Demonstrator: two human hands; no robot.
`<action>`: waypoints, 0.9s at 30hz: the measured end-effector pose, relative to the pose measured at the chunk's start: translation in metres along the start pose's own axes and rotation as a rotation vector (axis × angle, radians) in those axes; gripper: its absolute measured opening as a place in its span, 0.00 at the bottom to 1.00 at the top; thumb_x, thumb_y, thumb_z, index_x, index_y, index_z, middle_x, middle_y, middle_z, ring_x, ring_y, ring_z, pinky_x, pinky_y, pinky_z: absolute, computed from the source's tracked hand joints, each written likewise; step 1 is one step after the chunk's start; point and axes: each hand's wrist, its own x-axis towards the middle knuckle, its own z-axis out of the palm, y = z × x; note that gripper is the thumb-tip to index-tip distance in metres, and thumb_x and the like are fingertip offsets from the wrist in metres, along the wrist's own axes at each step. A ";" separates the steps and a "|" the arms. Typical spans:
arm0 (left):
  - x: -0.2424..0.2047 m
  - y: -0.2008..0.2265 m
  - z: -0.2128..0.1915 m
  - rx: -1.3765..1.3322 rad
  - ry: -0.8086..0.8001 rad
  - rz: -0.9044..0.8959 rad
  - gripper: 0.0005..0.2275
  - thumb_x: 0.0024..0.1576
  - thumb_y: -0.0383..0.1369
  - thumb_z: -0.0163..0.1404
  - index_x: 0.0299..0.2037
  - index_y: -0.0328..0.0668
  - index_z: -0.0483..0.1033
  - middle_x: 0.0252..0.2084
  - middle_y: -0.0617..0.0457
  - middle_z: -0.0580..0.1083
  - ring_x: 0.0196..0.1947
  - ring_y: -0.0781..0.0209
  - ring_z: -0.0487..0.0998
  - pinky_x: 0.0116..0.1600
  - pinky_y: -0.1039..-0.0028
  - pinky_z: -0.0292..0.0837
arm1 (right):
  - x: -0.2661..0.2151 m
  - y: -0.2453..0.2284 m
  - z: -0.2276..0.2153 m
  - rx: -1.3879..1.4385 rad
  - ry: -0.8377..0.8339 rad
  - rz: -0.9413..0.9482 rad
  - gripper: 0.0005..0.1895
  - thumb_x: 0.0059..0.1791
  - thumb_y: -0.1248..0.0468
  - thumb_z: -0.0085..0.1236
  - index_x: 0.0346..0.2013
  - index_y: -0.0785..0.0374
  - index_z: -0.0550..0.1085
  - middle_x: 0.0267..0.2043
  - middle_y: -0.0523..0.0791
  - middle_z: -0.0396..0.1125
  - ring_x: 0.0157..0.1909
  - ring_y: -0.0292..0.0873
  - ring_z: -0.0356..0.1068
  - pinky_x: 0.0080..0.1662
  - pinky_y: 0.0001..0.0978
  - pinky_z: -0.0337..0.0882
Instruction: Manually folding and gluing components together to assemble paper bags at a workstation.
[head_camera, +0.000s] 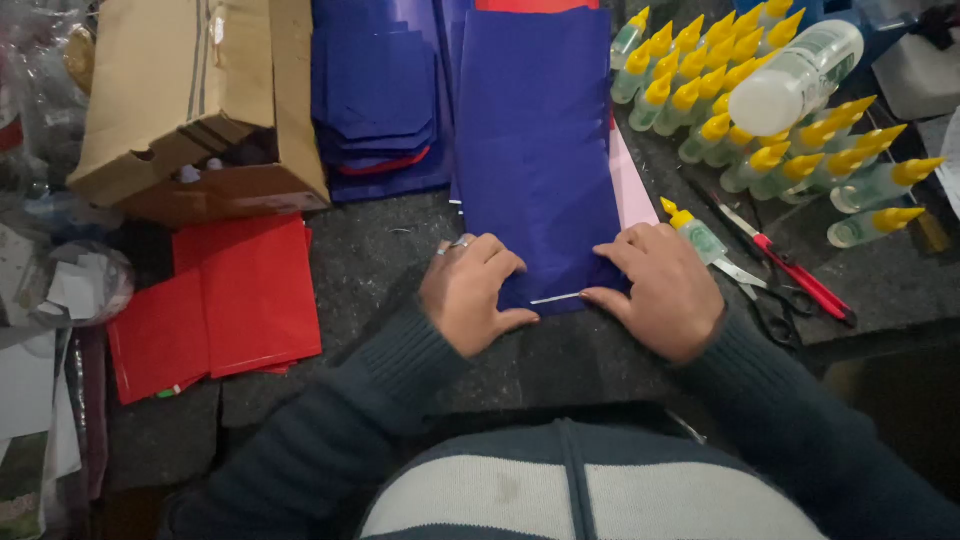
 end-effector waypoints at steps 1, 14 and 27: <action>0.000 0.000 0.001 0.001 0.001 -0.001 0.22 0.40 0.42 0.69 0.41 0.39 0.80 0.40 0.50 0.75 0.44 0.50 0.75 0.52 0.58 0.66 | 0.002 -0.001 -0.002 0.000 0.000 -0.001 0.23 0.39 0.56 0.70 0.44 0.66 0.78 0.42 0.50 0.69 0.48 0.54 0.68 0.50 0.45 0.67; 0.003 -0.010 0.013 -0.205 -0.073 -0.112 0.13 0.46 0.37 0.65 0.38 0.44 0.80 0.33 0.55 0.79 0.38 0.57 0.79 0.50 0.65 0.65 | 0.009 0.014 0.006 0.275 -0.186 0.087 0.13 0.39 0.59 0.70 0.31 0.62 0.78 0.33 0.46 0.72 0.40 0.50 0.71 0.43 0.41 0.70; 0.005 -0.018 0.023 -0.190 -0.043 -0.069 0.07 0.50 0.38 0.63 0.28 0.45 0.83 0.27 0.56 0.79 0.32 0.57 0.77 0.48 0.63 0.62 | 0.007 0.025 0.023 0.271 -0.144 0.002 0.09 0.40 0.57 0.68 0.26 0.59 0.82 0.30 0.43 0.73 0.37 0.48 0.69 0.42 0.40 0.67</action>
